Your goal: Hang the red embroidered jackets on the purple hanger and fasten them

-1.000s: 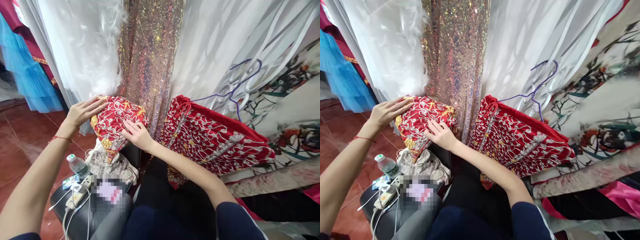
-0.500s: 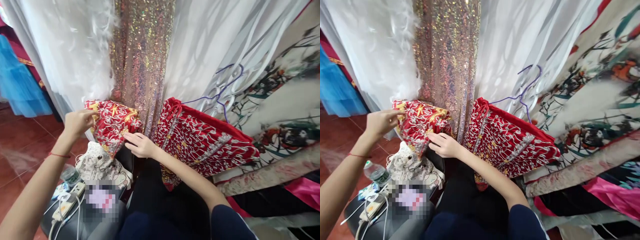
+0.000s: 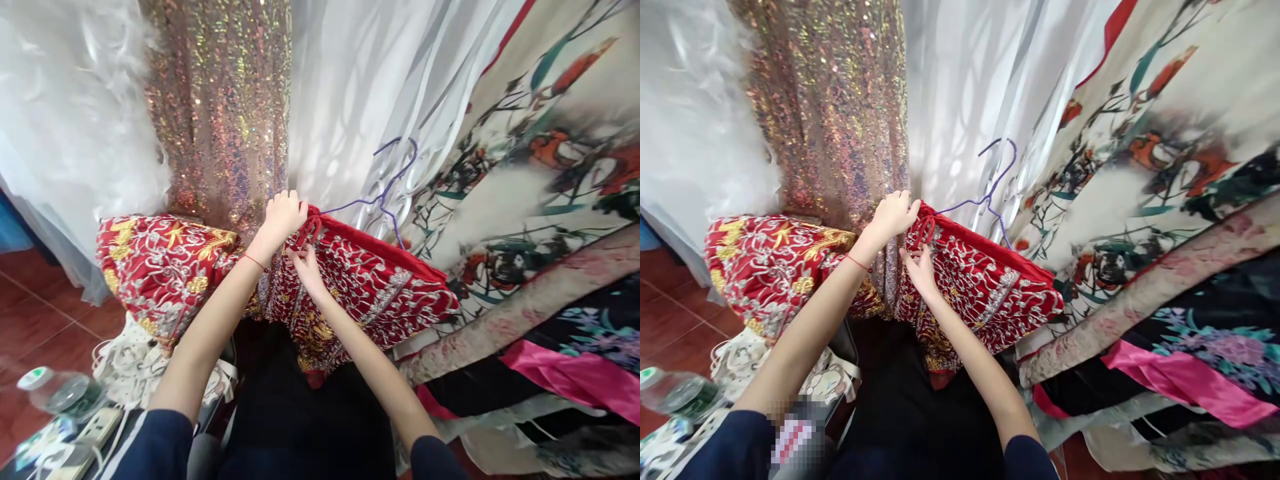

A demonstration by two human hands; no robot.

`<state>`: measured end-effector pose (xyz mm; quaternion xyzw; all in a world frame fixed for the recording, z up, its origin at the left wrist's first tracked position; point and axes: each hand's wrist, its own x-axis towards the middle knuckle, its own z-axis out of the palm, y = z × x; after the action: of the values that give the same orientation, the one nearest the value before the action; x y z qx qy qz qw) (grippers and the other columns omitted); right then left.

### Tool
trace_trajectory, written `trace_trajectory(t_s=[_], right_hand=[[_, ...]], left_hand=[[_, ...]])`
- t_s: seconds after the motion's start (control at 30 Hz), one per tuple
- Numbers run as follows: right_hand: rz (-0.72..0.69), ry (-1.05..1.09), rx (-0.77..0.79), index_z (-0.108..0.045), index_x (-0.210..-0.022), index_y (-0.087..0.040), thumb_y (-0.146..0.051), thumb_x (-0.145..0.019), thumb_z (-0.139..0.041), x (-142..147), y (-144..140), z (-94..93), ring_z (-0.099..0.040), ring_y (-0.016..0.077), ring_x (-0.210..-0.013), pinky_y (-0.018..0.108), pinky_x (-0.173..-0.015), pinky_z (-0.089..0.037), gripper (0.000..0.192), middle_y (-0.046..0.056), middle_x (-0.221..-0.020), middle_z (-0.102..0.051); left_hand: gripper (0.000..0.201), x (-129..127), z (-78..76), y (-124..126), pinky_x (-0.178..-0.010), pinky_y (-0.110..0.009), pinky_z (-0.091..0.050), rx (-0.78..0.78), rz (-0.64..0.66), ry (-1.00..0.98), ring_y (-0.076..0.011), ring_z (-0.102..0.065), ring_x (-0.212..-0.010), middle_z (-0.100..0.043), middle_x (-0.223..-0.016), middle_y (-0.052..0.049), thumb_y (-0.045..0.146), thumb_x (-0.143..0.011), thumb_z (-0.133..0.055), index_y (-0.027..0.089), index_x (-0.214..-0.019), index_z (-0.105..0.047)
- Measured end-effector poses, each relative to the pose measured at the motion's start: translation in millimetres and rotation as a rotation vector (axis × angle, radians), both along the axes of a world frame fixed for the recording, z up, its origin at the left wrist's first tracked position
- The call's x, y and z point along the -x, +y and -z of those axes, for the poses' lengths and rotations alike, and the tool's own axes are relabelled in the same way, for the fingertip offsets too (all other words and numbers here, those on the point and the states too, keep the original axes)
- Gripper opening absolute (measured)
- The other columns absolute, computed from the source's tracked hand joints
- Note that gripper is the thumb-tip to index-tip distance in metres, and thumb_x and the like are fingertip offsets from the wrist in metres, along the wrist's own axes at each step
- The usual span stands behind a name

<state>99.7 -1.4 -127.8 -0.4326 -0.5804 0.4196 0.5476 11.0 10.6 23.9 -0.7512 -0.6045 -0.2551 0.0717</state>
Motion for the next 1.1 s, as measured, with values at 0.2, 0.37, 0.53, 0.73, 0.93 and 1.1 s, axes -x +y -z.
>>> trace_trajectory(t_s=[0.2,0.37,0.53,0.73,0.93,1.1], right_hand=[[-0.064,0.226,0.092,-0.056,-0.116,-0.021,-0.055,-0.08,-0.068,-5,3,-33.3,-0.069,0.0143,-0.069,0.024,-0.053,-0.048,0.051,0.005,-0.103,-0.072],[-0.116,0.276,0.086,-0.061,-0.075,-0.018,-0.066,-0.084,-0.058,-11,-6,-32.3,-0.064,0.0131,-0.058,0.022,-0.05,-0.043,0.049,0.003,-0.064,-0.068],[-0.19,0.07,-0.025,-0.056,-0.068,-0.02,-0.073,-0.089,-0.048,-27,-34,-24.0,-0.055,0.0111,-0.048,0.024,-0.053,-0.046,0.057,-0.002,-0.052,-0.057],[-0.217,-0.144,-0.096,-0.053,-0.072,-0.021,-0.067,-0.097,-0.035,-44,-49,-23.0,-0.055,0.0116,-0.052,0.025,-0.058,-0.047,0.055,-0.002,-0.057,-0.056],[-0.196,-0.22,-0.097,-0.052,-0.075,-0.023,-0.059,-0.101,-0.03,-46,-43,-11.6,-0.057,0.012,-0.056,0.025,-0.064,-0.048,0.05,-0.002,-0.06,-0.058],[-0.234,-0.38,0.021,-0.043,-0.072,-0.023,-0.042,-0.103,-0.025,-58,-38,11.4,-0.057,0.0114,-0.052,0.023,-0.062,-0.048,0.041,-0.003,-0.057,-0.059]], left_hand=[[0.046,0,27.9,39,-0.117,-0.047,-0.027,-0.062,0.316,0.036,-0.0245,-0.063,-0.11,-0.072,-0.103,-0.011,0.034,-0.103,-0.031,0.016,-0.095,-0.072],[0.052,18,45.0,17,-0.071,-0.029,-0.039,-0.054,0.375,-0.063,-0.0172,-0.059,-0.076,-0.066,-0.077,-0.004,0.047,-0.103,-0.033,0.019,-0.071,-0.063],[0.051,14,57.5,-4,-0.069,-0.028,-0.035,-0.217,0.312,-0.134,-0.0161,-0.054,-0.074,-0.059,-0.072,-0.002,0.058,-0.098,-0.043,0.019,-0.069,-0.055],[0.051,8,54.6,-8,-0.066,-0.028,-0.034,-0.187,0.278,-0.167,-0.0153,-0.05,-0.07,-0.055,-0.068,0.0,0.06,-0.096,-0.046,0.02,-0.065,-0.052],[0.049,7,54.7,-7,-0.066,-0.028,-0.033,-0.18,0.258,-0.176,-0.0153,-0.05,-0.071,-0.055,-0.068,0.0,0.058,-0.094,-0.05,0.02,-0.064,-0.051],[0.05,8,59.4,-3,-0.066,-0.029,-0.033,-0.197,0.249,-0.11,-0.0165,-0.051,-0.073,-0.055,-0.069,0.0,0.062,-0.093,-0.05,0.02,-0.066,-0.048]])
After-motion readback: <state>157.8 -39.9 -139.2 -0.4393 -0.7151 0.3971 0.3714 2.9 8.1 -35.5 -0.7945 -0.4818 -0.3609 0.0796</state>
